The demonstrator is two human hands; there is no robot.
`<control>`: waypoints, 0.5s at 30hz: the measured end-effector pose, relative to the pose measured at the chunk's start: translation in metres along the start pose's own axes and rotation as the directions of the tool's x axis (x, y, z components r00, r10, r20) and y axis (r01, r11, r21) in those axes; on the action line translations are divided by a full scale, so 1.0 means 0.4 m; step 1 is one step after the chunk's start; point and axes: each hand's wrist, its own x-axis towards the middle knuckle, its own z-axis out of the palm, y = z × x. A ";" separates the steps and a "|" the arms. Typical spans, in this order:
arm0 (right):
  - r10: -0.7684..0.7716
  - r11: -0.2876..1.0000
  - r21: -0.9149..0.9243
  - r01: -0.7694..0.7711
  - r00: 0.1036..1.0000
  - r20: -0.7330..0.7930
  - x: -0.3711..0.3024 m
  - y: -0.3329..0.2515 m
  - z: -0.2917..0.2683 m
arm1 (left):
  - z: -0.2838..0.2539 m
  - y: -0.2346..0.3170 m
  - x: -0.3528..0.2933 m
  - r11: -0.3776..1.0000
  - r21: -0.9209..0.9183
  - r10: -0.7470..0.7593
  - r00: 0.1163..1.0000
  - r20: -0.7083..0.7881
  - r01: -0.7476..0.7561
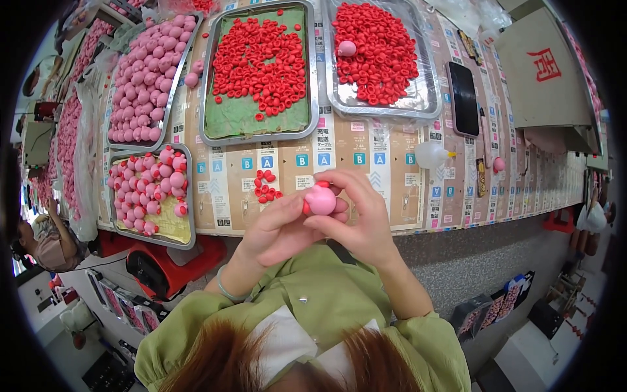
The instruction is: Glue small red components onto larger pink ball parts to assemble toys.
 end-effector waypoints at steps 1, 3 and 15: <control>0.001 1.000 0.001 -0.001 1.000 0.000 -0.001 0.000 0.001 | -0.001 -0.003 -0.002 0.997 0.074 0.031 0.999 -0.013 -0.030; -0.022 1.000 -0.019 0.022 0.999 -0.026 -0.005 0.003 0.003 | -0.001 -0.006 -0.002 0.988 0.148 0.058 0.998 -0.022 -0.054; -0.026 1.000 0.012 0.027 0.995 -0.093 -0.017 0.016 0.024 | 0.008 -0.009 -0.008 0.976 0.195 0.113 0.990 -0.086 -0.095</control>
